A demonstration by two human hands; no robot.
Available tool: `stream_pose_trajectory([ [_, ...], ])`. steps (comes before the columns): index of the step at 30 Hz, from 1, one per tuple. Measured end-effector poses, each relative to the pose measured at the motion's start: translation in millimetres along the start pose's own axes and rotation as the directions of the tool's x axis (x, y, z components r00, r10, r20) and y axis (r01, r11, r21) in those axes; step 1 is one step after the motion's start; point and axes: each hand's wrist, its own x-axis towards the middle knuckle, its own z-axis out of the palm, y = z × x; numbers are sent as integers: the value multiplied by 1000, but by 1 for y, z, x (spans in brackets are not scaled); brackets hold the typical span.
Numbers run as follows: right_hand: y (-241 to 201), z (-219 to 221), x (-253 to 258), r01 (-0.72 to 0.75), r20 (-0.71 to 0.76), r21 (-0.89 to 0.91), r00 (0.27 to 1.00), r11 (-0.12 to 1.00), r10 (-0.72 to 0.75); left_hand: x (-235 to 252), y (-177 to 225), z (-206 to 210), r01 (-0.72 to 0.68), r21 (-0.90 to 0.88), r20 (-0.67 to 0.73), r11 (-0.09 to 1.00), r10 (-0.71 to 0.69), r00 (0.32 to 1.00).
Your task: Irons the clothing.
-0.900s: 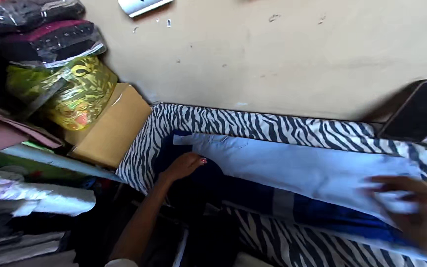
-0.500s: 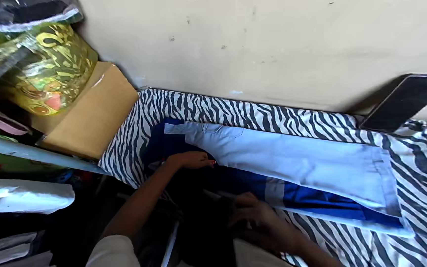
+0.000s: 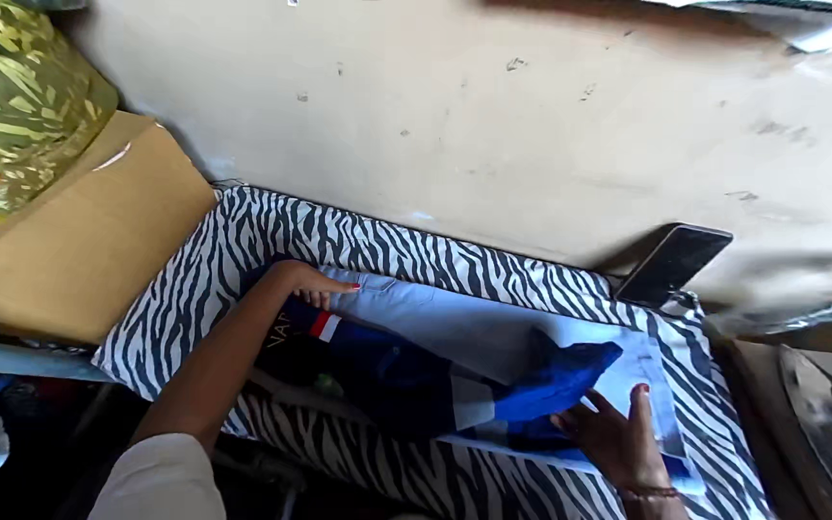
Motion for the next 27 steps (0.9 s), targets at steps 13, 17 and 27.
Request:
stream_pose_trajectory([
  [13,-34,-59,13,318,4,249,944,915,-329,3,-39,-11,-347,201,16,916,351,936],
  [17,-35,-81,21,262,-84,21,962,965,-260,9,-44,-20,-400,252,67,881,397,915],
  [27,-40,-113,45,231,-107,-760,878,608,-467,23,-34,45,-188,492,-656,850,504,563],
])
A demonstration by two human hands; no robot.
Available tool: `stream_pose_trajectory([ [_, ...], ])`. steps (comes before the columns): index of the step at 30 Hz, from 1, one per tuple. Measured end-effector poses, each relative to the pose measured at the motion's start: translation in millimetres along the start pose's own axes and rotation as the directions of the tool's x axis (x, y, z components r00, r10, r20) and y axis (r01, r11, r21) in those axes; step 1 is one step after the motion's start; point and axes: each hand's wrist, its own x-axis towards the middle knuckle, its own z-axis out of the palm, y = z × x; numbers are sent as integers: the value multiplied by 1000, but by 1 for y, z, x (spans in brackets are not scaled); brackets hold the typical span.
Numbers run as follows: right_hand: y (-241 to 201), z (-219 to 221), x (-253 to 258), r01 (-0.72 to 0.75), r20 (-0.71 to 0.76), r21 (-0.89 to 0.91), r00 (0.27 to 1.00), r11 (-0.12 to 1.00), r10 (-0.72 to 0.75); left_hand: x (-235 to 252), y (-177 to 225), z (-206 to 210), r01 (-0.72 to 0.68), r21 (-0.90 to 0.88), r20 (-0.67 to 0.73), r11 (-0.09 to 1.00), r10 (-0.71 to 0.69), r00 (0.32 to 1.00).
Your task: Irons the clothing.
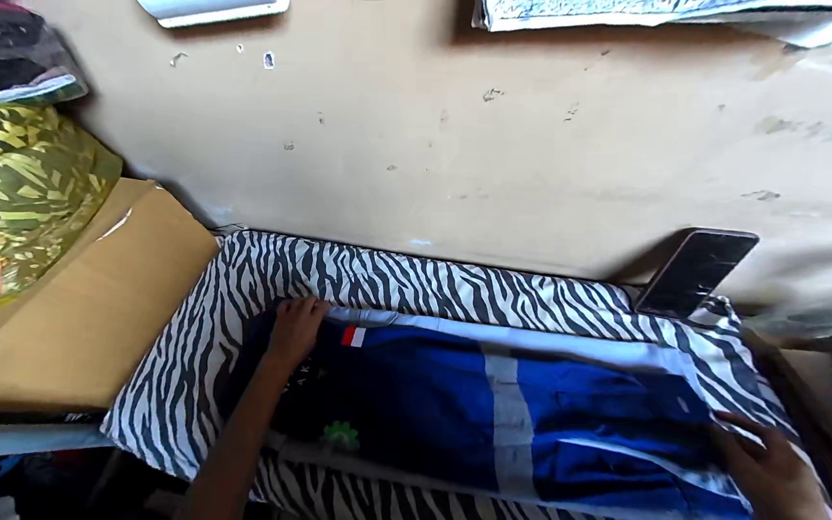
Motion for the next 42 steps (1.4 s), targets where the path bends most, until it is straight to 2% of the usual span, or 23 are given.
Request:
stream_pose_trajectory([
  [1,0,1,1,42,-3,-67,999,997,-42,-12,24,10,-71,-16,-235,997,65,970],
  [2,1,1,-1,87,-12,-125,996,988,-89,-23,54,18,-145,-54,-396,988,112,911],
  [4,-1,2,-8,144,-36,-215,987,966,-155,-48,114,38,-298,-107,-544,949,195,816],
  [5,-5,1,-9,156,-42,-255,984,954,-172,-58,134,51,-345,-112,-539,932,235,809],
  [6,-11,0,-10,152,-49,-276,984,949,-171,-66,145,65,-359,-110,-470,927,270,840],
  [9,-21,-4,-10,45,-26,-274,998,961,-54,-76,145,102,-349,-36,-265,937,328,907],
  [12,-27,-11,-7,-111,91,-326,985,939,148,-77,143,101,-408,7,-219,913,399,890],
  [14,-31,-17,-3,-131,140,-340,972,931,188,-78,143,96,-455,-7,-204,890,444,872],
  [16,-41,-24,1,-77,170,-321,976,944,138,-80,140,97,-467,1,-206,884,457,865],
  [18,-55,-36,5,58,155,-251,988,966,-19,-80,138,99,-469,-14,-205,883,457,866],
  [20,-71,-51,10,225,58,-186,974,956,-218,-81,137,99,-484,-34,-197,874,469,861],
  [22,-82,-65,9,333,-25,-116,941,936,-338,-82,135,100,-525,-48,-205,849,506,837],
  [23,-79,-69,9,343,-21,-86,938,936,-346,-83,133,100,-552,-61,-205,832,531,822],
  [25,-50,-67,13,302,106,-126,951,945,-289,-85,130,100,-606,-93,-206,790,581,788],
  [27,-16,-58,13,183,272,-286,957,941,-103,-87,131,100,-641,-62,-209,765,618,758],
  [28,-11,-54,10,136,290,-359,956,923,-28,-87,132,98,-648,-49,-204,760,627,751],
  [29,-12,-52,5,132,244,-393,969,910,-35,-88,134,95,-648,-44,-193,760,630,752],
  [31,-28,-48,-1,224,89,-384,975,896,-205,-89,141,87,-631,-54,-209,774,609,765],
  [33,-49,-34,4,342,21,-335,934,878,-356,-86,154,83,-626,-57,-347,778,573,743],
  [35,-62,-11,24,504,117,-263,863,823,-491,-75,168,83,-619,-33,-498,785,524,691],
  [36,-61,4,38,586,201,-236,810,775,-551,-70,173,85,-610,-16,-512,792,517,686],
  [39,-53,40,64,726,480,-206,659,656,-579,-66,178,99,-615,44,-350,787,589,729],
  [42,-62,58,65,765,599,-213,593,607,-538,-66,175,107,-635,31,-263,772,619,740],
])
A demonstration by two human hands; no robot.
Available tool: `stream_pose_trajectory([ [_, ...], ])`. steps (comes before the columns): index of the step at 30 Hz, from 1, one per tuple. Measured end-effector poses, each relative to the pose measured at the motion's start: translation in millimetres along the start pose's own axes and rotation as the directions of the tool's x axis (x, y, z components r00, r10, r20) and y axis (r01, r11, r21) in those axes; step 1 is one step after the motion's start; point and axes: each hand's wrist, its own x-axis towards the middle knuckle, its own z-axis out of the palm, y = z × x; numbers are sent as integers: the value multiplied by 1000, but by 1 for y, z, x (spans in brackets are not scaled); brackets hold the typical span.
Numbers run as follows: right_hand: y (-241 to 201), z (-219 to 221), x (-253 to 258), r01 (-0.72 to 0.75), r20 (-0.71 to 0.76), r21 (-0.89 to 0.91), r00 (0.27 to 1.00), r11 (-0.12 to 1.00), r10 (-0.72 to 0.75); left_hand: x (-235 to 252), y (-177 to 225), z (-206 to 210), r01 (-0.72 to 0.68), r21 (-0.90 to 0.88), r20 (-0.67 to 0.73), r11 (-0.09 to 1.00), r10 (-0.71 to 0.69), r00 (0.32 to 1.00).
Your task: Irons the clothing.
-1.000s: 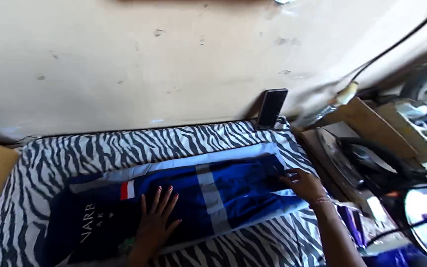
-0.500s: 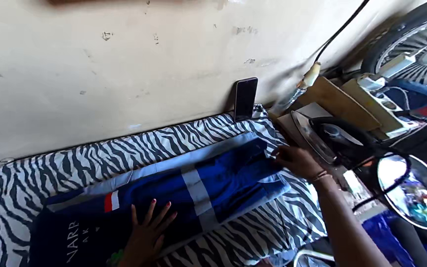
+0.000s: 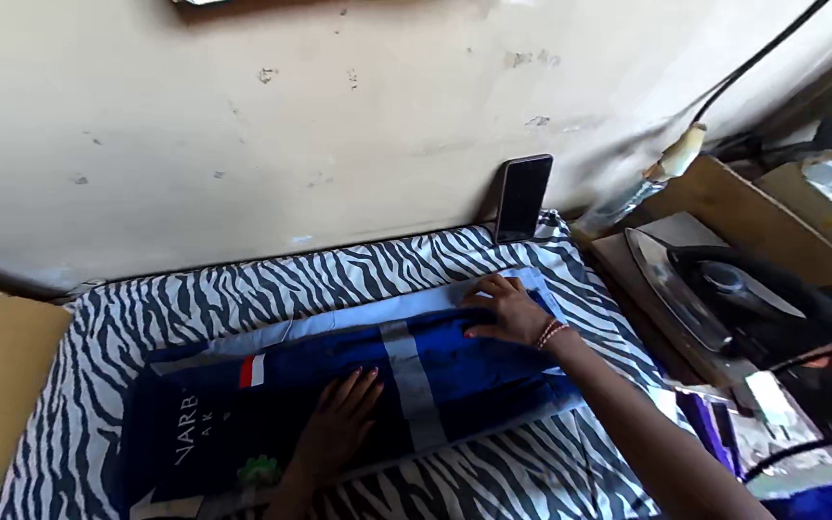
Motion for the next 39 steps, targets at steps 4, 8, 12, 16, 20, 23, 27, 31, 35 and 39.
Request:
stream_pose_trajectory([
  [4,-11,5,2,48,-6,-54,999,997,-48,0,-3,3,-27,-21,50,999,28,998],
  [8,-4,21,-7,150,-353,-200,911,968,-215,1,-4,5,-35,-20,68,999,36,997],
  [12,-15,0,-16,8,-198,-99,980,995,-27,2,-3,0,-16,-34,97,999,20,995],
  [16,-42,8,17,93,-307,-4,948,996,-90,2,-3,2,-8,-54,99,999,13,995],
  [20,-48,45,58,228,-120,-28,966,973,-229,2,-1,-1,18,-75,141,997,-8,990],
  [23,-40,69,64,196,-330,-99,919,976,-218,3,0,-3,29,-73,146,997,-18,989],
  [27,-47,63,62,-28,-534,-100,845,995,-30,0,0,2,20,-69,102,997,-13,995],
  [31,-106,65,45,421,-487,-218,735,881,-472,2,0,0,16,-100,107,995,-5,994],
  [35,-108,105,42,390,-76,-99,914,915,-398,-5,0,-4,262,-5,53,965,-261,964],
  [39,-103,105,43,345,19,-76,938,935,-345,-42,-40,-28,752,127,-33,647,-755,655],
])
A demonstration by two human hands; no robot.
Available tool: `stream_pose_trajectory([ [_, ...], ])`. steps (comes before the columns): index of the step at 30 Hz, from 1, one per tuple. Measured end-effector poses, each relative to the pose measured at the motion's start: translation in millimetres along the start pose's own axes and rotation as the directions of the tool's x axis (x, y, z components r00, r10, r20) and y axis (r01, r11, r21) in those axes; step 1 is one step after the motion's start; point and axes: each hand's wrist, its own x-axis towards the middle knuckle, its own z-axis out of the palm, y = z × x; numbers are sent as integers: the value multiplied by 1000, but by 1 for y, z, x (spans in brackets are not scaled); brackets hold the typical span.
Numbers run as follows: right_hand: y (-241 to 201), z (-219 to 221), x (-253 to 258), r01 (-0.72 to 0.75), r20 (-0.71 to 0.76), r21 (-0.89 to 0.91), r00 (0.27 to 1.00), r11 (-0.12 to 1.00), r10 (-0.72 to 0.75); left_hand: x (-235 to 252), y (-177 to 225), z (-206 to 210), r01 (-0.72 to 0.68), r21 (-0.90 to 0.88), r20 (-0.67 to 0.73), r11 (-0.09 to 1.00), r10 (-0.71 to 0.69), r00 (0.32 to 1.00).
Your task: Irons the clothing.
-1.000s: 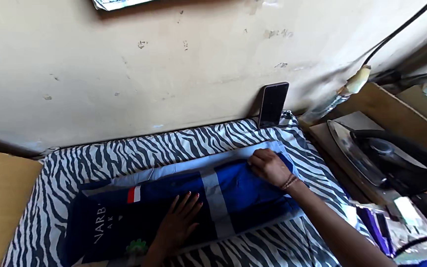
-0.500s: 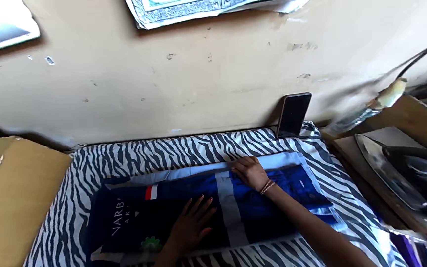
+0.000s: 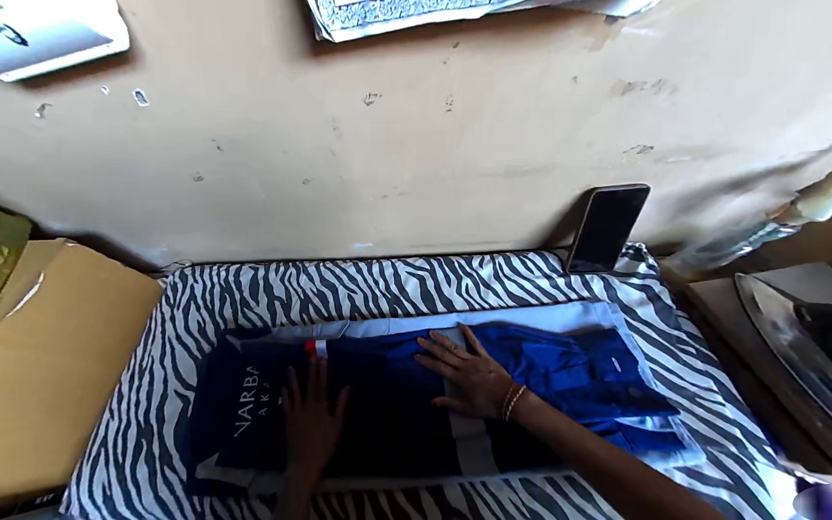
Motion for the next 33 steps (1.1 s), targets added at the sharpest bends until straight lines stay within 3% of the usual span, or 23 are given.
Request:
stream_pose_trajectory([
  [2,0,-1,-1,16,-11,10,1000,1000,-16,6,-15,-16,122,39,31,992,-124,992],
  [3,1,-3,1,33,-63,31,998,999,-31,10,-13,-25,116,48,-16,992,-115,993],
  [5,-1,-14,10,21,-232,78,973,997,-3,18,7,-37,-23,27,-168,999,27,985],
  [8,-4,-27,37,-50,-443,126,891,991,101,15,48,-21,-352,-126,-244,928,315,917],
  [11,7,-28,64,-52,-349,63,934,997,71,10,60,19,-575,-158,-135,803,559,818],
  [14,10,-25,78,-9,-171,-61,985,998,-1,7,57,27,-618,-76,-24,783,618,786],
  [18,6,-19,91,105,-203,-246,967,963,-157,5,57,22,-607,-78,30,791,610,792],
  [23,15,-18,81,17,-401,-226,910,974,-109,6,60,25,-583,-68,-24,810,583,812],
  [27,23,1,76,-148,-461,-120,884,982,77,4,60,27,-297,-80,-107,951,288,952],
  [29,15,-5,68,-161,-474,-77,874,984,106,8,55,28,-187,-42,-133,981,180,975],
  [31,-8,-12,50,-79,-426,-104,904,991,27,17,50,26,-151,-8,-158,988,148,976],
  [33,-22,-3,24,-84,-197,-100,978,991,63,16,49,24,-78,4,-130,997,78,988],
])
